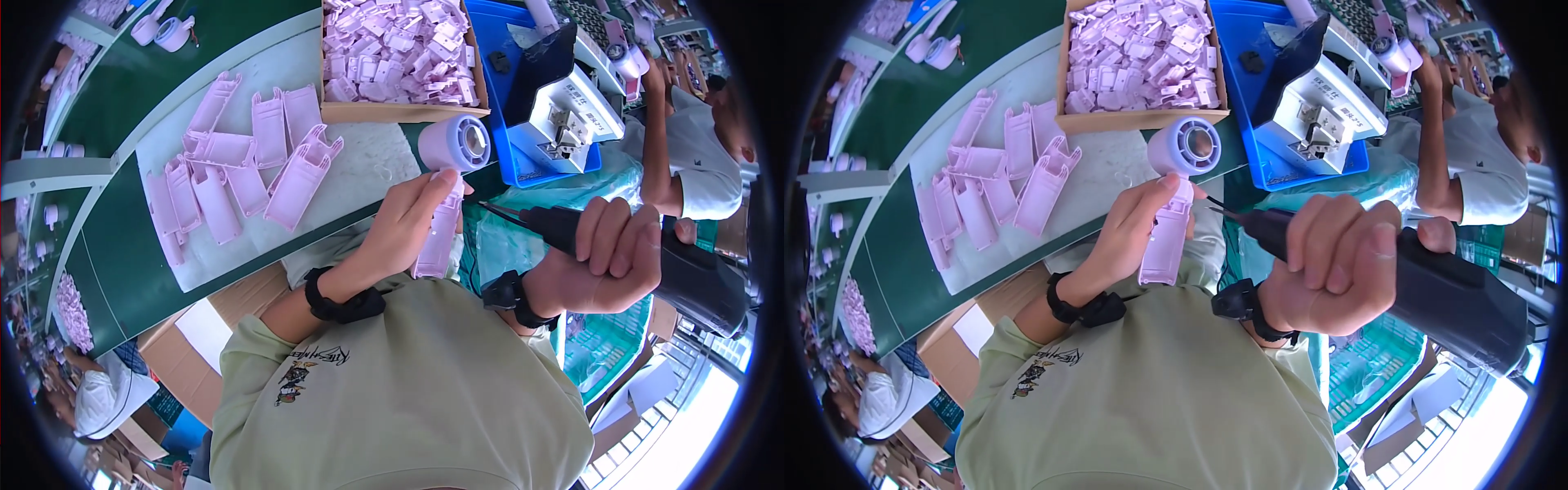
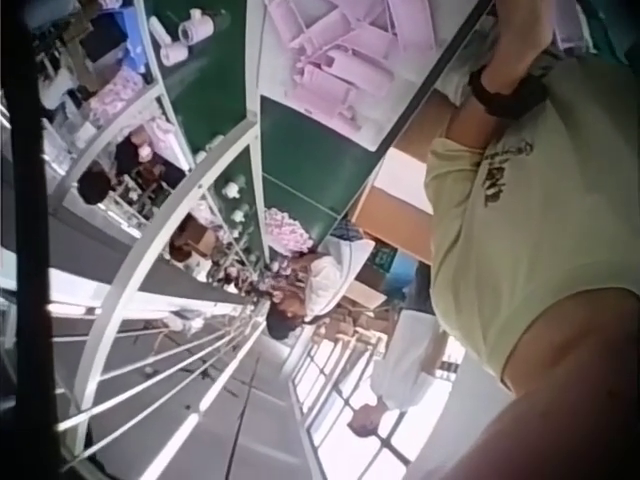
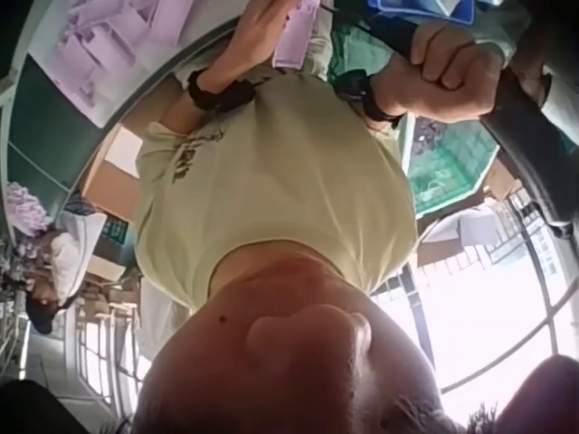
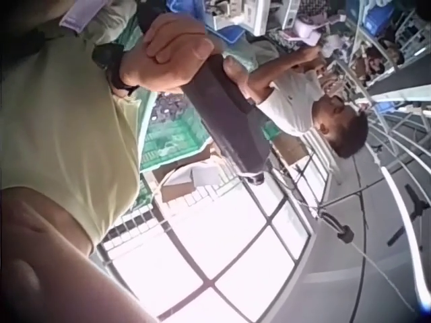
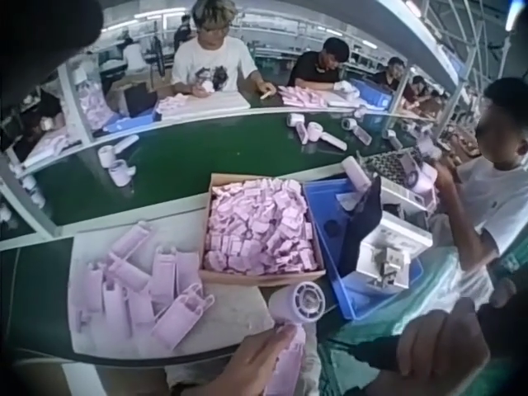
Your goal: The person assembles handheld fans by fitting a motor unit into a plastic housing, joining them with a small component from a box, and securing the parts with a power screwdriver.
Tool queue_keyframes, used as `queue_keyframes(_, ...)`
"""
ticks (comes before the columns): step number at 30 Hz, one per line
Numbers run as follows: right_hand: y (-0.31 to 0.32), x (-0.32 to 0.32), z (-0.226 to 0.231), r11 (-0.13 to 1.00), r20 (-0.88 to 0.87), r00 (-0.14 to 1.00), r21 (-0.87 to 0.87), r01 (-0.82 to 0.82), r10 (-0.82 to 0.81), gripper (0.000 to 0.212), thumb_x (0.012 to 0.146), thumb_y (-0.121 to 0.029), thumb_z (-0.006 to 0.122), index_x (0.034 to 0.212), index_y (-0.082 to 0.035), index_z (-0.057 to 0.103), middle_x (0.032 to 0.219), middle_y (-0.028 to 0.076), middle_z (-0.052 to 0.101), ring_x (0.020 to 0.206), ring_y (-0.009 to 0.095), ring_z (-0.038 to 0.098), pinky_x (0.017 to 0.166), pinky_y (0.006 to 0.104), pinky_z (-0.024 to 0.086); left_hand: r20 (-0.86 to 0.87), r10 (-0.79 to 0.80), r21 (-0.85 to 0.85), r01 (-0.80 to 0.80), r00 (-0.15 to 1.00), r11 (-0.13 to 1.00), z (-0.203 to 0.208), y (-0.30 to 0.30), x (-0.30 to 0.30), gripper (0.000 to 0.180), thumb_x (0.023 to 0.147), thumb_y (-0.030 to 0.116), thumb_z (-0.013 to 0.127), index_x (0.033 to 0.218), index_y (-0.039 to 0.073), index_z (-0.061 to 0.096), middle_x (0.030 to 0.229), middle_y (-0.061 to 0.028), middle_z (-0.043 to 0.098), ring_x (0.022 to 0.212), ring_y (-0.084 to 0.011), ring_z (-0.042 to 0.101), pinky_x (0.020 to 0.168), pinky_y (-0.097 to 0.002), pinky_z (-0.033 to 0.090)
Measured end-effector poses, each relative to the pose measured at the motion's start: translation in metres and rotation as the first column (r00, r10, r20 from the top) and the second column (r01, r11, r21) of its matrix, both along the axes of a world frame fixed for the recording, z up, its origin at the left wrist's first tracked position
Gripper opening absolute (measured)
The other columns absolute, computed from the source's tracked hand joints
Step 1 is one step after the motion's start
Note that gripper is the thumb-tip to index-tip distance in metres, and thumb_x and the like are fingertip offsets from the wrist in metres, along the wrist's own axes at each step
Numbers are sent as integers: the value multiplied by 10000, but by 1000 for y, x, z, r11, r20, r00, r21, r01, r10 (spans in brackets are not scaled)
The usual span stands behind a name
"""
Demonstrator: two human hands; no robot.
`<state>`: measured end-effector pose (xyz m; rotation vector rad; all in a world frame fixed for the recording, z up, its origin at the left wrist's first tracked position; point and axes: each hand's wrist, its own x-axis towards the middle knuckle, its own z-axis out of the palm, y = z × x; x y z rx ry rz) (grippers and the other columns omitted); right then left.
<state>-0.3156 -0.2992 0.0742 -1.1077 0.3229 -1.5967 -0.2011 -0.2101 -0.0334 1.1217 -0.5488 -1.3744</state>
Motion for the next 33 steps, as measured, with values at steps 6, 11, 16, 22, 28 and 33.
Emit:
queue_keyframes(6, 5, 7, -7, 996, -20, 996, 1, -88, 88, 138, 891, -98, 479, 756, -95, 450, 531, -57, 269, 388, 39, 247, 365, 203, 246, 39, -35, -7, 35, 999, 999, 7, 5, 3, 503, 1048, 405, 339, 1107, 3, 637, 760, -31, 623, 678, -61, 550, 646, -210, 415)
queue_keyframes(11, 5, 12, -15, 986, -54, 985, -13, -165, 164, 185, 894, -106, 476, 717, -109, 419, 528, -52, 274, 388, 42, 252, 366, 205, 248, 56, -29, -4, 30, 998, 1000, 9, 6, 3, 497, 1048, 403, 341, 1110, 7, 636, 756, -30, 622, 680, -61, 548, 648, -210, 415)
queue_keyframes(16, 3, 13, -21, 974, -94, 970, -26, -226, 223, 233, 896, -115, 472, 679, -123, 388, 524, -48, 279, 388, 46, 258, 366, 207, 251, 89, 10, -38, -7, 996, 999, 8, 5, -3, 485, 1047, 395, 354, 1077, -6, 626, 720, -43, 614, 653, -67, 541, 620, -227, 414)
queue_keyframes(22, 11, 22, -19, 964, -105, 959, -23, -265, 262, 234, 901, -122, 469, 683, -128, 385, 530, -45, 292, 389, 50, 263, 368, 210, 256, 109, 112, -1, -113, 988, 994, 11, 4, -6, 465, 1041, 371, 381, 1024, -33, 610, 641, -72, 598, 563, -88, 513, 544, -267, 402)
queue_keyframes(28, 3, 23, -25, 896, 12, 903, -130, -424, 429, 304, 966, -49, 484, 1236, -169, 411, 603, 48, 434, 401, 143, 391, 382, 298, 362, 137, 158, -33, -155, 978, 987, 15, 2, -1, 463, 1039, 374, 376, 1023, -28, 608, 644, -77, 604, 558, -106, 519, 543, -287, 407)
queue_keyframes(33, 11, 33, -18, 907, 120, 911, -213, -364, 394, 288, 962, -75, 495, 1231, -143, 419, 589, 32, 421, 421, 129, 413, 392, 286, 368, 237, 137, -44, -130, 962, 991, 29, 13, 17, 451, 1037, 368, 384, 1020, -23, 609, 663, -87, 617, 567, -122, 535, 546, -302, 414)
